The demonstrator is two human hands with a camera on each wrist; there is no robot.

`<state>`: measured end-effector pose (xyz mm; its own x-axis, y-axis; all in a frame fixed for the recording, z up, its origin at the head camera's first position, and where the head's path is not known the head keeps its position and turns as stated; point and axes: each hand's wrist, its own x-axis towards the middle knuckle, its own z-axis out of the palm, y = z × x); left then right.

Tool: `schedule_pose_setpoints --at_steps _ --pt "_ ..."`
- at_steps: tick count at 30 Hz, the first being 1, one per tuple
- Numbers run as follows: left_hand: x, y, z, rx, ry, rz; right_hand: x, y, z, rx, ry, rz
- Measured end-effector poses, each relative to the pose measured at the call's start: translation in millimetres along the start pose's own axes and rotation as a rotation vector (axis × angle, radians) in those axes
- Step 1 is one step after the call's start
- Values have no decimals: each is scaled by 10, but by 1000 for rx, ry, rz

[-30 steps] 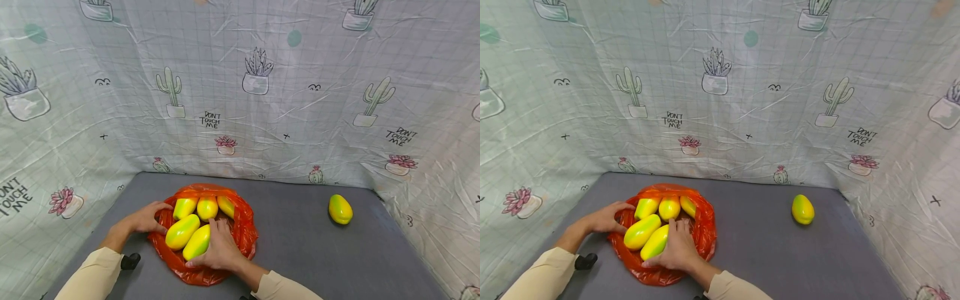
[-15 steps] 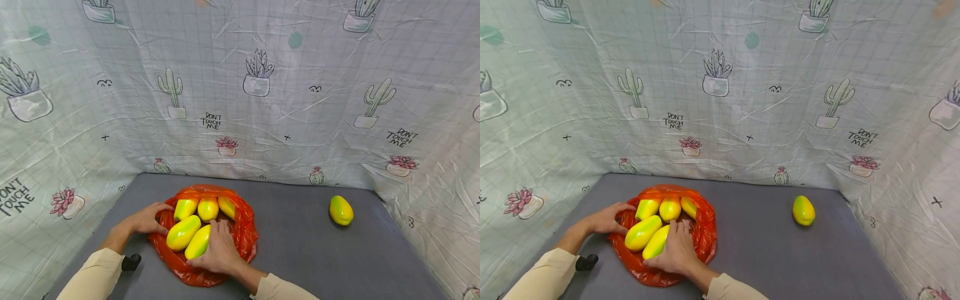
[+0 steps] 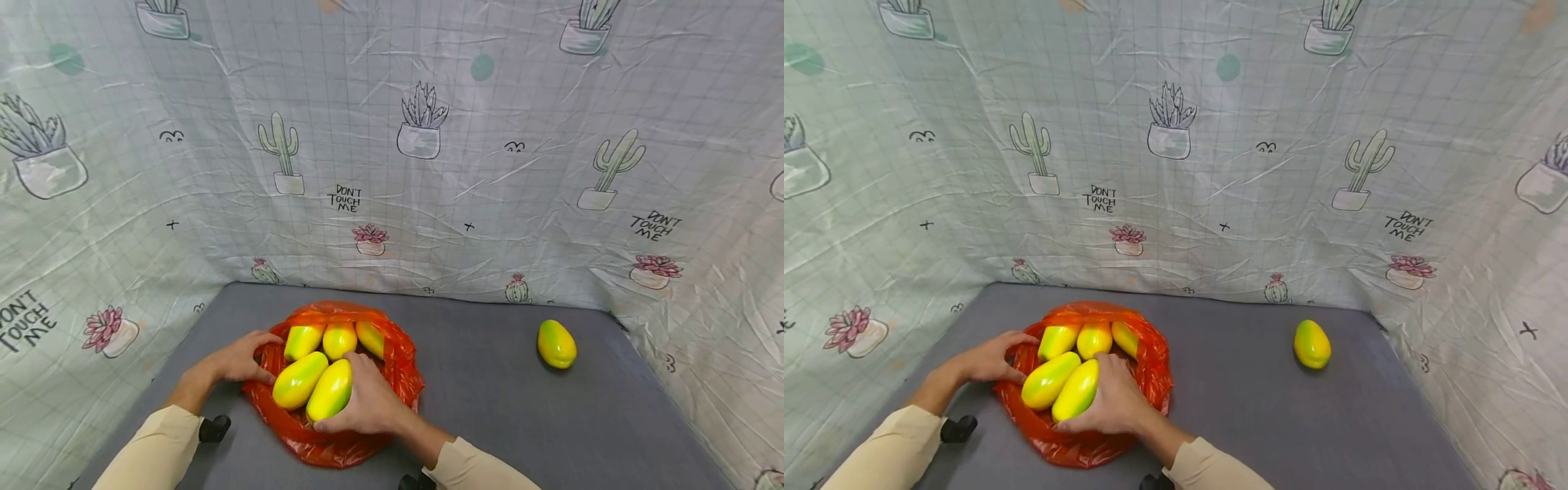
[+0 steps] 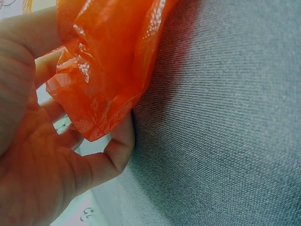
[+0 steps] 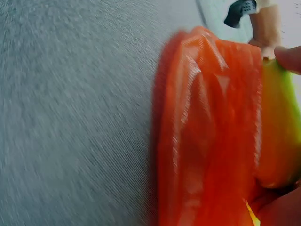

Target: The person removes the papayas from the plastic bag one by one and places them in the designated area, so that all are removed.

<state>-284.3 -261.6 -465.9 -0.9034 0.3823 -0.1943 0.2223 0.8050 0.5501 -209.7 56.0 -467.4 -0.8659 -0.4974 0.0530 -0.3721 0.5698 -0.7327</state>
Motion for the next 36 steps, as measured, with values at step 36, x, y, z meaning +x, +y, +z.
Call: schedule_pose_setpoints --at_steps 36 --pt "71 -51 -45 -8 -17 -4 -150 177 -1063 122 10 -90"
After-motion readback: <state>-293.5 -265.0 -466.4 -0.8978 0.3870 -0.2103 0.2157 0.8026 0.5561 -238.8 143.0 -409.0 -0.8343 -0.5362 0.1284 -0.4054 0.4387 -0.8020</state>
